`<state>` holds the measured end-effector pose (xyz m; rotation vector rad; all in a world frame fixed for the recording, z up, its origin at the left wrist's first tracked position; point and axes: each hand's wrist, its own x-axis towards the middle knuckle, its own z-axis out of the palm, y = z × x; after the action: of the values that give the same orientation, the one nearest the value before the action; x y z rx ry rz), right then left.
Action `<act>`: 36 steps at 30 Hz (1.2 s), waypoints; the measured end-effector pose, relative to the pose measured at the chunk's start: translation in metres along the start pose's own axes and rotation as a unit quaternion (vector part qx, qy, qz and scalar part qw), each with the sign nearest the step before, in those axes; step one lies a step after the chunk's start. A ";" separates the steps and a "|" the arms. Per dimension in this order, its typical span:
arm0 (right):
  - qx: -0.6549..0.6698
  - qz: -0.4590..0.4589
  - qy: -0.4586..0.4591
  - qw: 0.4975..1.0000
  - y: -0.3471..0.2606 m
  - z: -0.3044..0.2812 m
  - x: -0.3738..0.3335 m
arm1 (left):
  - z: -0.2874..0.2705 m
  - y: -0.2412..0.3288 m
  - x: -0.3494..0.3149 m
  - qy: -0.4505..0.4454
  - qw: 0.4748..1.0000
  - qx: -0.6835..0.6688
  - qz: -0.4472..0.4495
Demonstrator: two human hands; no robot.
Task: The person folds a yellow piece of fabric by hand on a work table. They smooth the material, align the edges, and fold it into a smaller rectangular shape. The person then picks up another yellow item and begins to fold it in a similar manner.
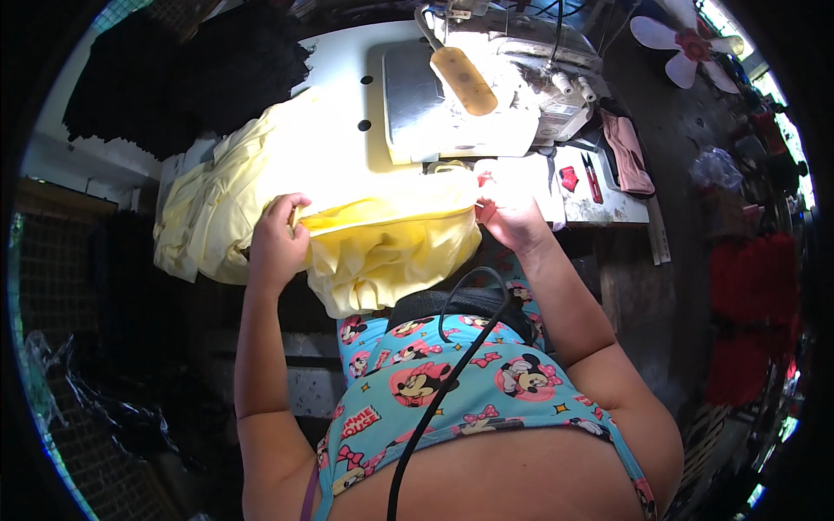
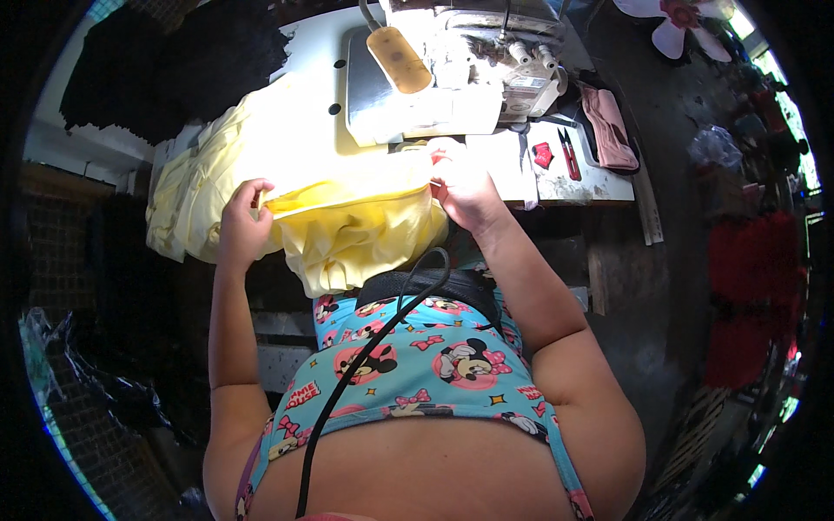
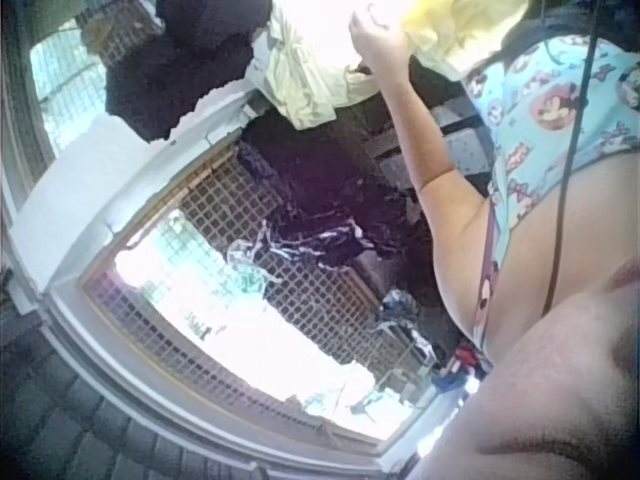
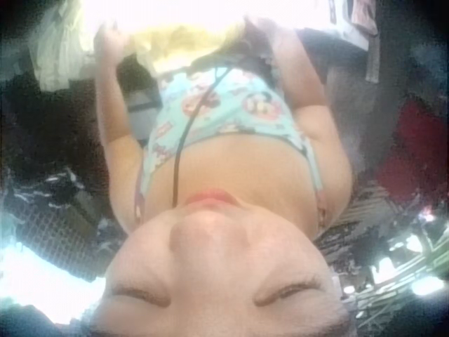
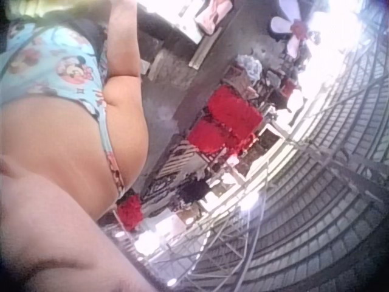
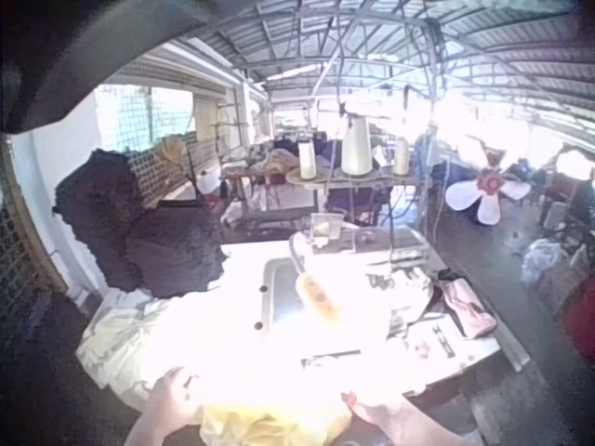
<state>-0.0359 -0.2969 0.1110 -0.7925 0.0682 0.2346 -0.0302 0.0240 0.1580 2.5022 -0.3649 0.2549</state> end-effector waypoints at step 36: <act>0.066 0.074 0.087 0.991 0.009 -0.040 -0.008 | 0.013 -0.012 -0.021 -0.137 0.745 -0.613 -0.223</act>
<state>-0.0445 -0.3212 0.0781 -0.6760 0.3047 0.2974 -0.0455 0.0300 0.1361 1.2085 0.0183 -0.4447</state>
